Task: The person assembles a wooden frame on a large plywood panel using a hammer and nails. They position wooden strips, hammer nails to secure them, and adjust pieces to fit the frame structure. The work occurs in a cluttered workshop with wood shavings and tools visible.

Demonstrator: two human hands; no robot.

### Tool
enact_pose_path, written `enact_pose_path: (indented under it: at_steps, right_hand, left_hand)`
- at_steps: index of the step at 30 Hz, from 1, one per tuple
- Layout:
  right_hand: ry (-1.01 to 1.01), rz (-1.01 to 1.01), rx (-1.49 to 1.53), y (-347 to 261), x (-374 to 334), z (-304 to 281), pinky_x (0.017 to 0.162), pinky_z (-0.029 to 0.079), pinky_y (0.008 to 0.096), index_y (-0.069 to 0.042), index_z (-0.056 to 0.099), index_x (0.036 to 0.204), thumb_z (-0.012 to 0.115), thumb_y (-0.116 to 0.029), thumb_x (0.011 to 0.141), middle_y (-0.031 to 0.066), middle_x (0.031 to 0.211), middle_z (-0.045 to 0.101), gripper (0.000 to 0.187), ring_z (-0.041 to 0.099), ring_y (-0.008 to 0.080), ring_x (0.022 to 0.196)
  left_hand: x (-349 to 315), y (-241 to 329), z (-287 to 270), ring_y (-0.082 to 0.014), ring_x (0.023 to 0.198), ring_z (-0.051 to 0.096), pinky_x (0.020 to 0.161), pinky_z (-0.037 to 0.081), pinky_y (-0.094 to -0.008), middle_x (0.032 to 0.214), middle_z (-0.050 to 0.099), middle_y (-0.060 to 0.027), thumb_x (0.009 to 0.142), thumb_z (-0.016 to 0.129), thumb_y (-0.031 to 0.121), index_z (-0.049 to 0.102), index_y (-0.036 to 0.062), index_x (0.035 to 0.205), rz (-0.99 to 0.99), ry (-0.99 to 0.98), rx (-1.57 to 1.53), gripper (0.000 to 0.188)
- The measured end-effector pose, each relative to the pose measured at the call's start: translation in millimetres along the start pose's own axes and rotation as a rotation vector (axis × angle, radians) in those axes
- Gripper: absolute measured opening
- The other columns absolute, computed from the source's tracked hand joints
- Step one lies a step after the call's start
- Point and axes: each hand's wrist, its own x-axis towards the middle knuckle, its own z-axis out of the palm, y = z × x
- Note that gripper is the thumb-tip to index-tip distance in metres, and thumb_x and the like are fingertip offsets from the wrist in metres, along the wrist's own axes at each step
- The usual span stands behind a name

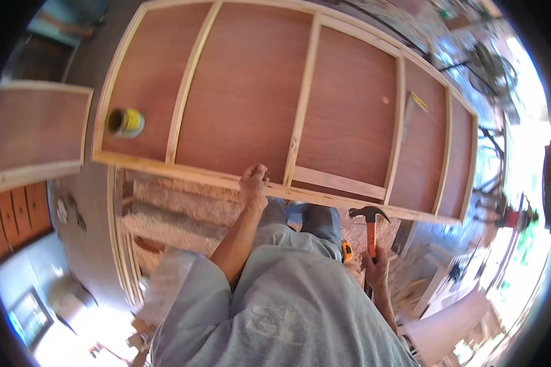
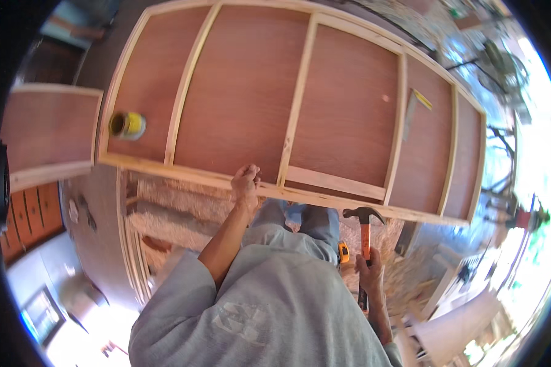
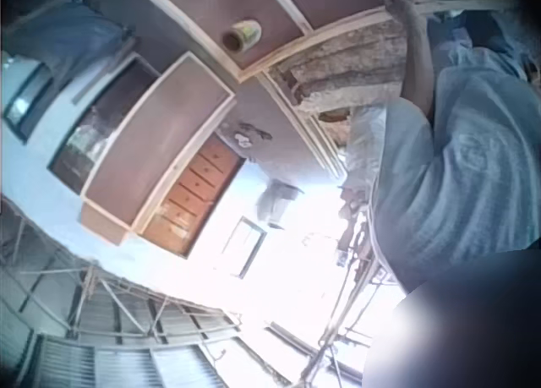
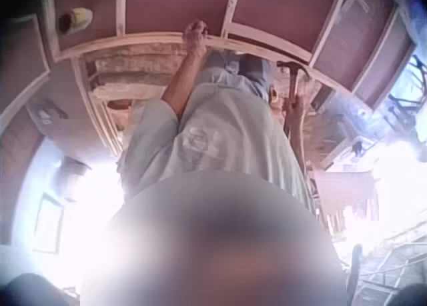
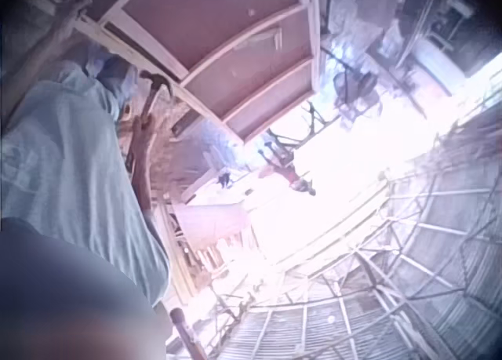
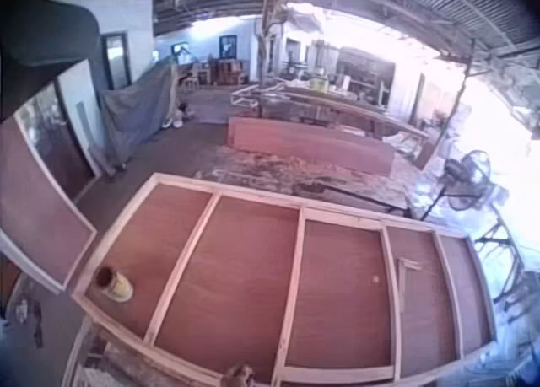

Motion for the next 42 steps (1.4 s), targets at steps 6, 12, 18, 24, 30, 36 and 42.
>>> enact_pose_path:
  at_steps: [6, 12, 18, 24, 30, 36, 42]
  right_hand:
    - [-0.412, -0.119, -0.185, -65.2, 105.9, -19.4, 0.046, 0.046, 0.0269, 0.0, 0.05, 0.115, 0.062, -0.01, 0.097, 0.007, 0.082, 0.059, 0.024, 0.057, 0.0111, 0.055]
    - [-0.579, -0.531, -0.578, -157.5, 184.3, 5.1, 0.053, 0.042, 0.0285, -0.002, 0.054, 0.117, 0.063, -0.011, 0.097, 0.0045, 0.072, 0.055, 0.024, 0.05, 0.0083, 0.06]
    - [-0.731, -0.814, -0.812, -281.4, 205.4, 76.5, 0.061, 0.049, 0.0331, -0.003, 0.052, 0.132, 0.062, -0.008, 0.095, 0.0127, 0.083, 0.061, 0.038, 0.062, 0.0207, 0.066]
    - [-1.012, -0.962, -0.985, -348.8, 212.3, 164.7, 0.077, 0.054, 0.0417, -0.009, 0.041, 0.152, 0.057, 0.0, 0.094, 0.0235, 0.106, 0.067, 0.061, 0.069, 0.0358, 0.087]
    - [-1.2, -0.86, -1.207, -387.7, 208.1, 223.1, 0.094, 0.054, 0.0424, -0.012, 0.038, 0.154, 0.056, 0.003, 0.092, 0.0257, 0.134, 0.06, 0.066, 0.067, 0.0375, 0.112]
    - [-1.216, -0.84, -1.322, -402.1, 206.0, 250.2, 0.097, 0.054, 0.0435, -0.013, 0.037, 0.155, 0.055, 0.003, 0.092, 0.0265, 0.135, 0.059, 0.067, 0.064, 0.0408, 0.117]
    - [-1.217, -0.818, -1.352, -407.5, 211.1, 264.1, 0.095, 0.054, 0.0439, -0.014, 0.034, 0.156, 0.056, 0.0, 0.095, 0.027, 0.132, 0.061, 0.067, 0.066, 0.0414, 0.114]
  left_hand:
    - [-20.1, -32.5, 16.6, -0.0097, 0.053, 0.058, 0.046, 0.046, -0.0257, 0.088, 0.072, -0.0085, 0.097, 0.064, 0.011, 0.07, -0.0012, 0.103, 0.231, 0.167, -0.037, 0.015]
    - [-25.8, -48.4, 27.9, -0.0102, 0.048, 0.057, 0.043, 0.045, -0.0269, 0.084, 0.072, -0.0104, 0.099, 0.062, 0.014, 0.071, -0.0044, 0.104, 0.218, 0.184, 0.008, 0.021]
    - [-23.4, -39.7, 32.1, -0.0107, 0.049, 0.058, 0.044, 0.047, -0.0281, 0.084, 0.072, -0.0094, 0.099, 0.062, 0.015, 0.071, -0.0032, 0.103, 0.152, 0.147, 0.009, 0.02]
    - [-17.0, -55.9, 35.8, -0.012, 0.054, 0.06, 0.046, 0.051, -0.0284, 0.085, 0.069, -0.0085, 0.1, 0.06, 0.016, 0.069, -0.0035, 0.107, 0.144, 0.18, 0.018, 0.022]
    - [-21.8, -35.4, 36.7, -0.013, 0.054, 0.06, 0.047, 0.053, -0.0292, 0.084, 0.067, -0.0083, 0.102, 0.059, 0.017, 0.068, -0.004, 0.108, -0.012, 0.164, -0.106, 0.024]
    - [-23.0, -35.8, 44.4, -0.0192, 0.057, 0.066, 0.048, 0.053, -0.034, 0.076, 0.063, -0.0117, 0.102, 0.058, 0.014, 0.067, -0.0006, 0.109, -0.042, 0.206, -0.149, 0.019]
    - [-22.6, -39.6, 48.8, -0.0196, 0.057, 0.068, 0.048, 0.053, -0.0329, 0.08, 0.069, -0.0132, 0.102, 0.059, 0.013, 0.068, -0.0001, 0.112, -0.057, 0.219, -0.195, 0.019]
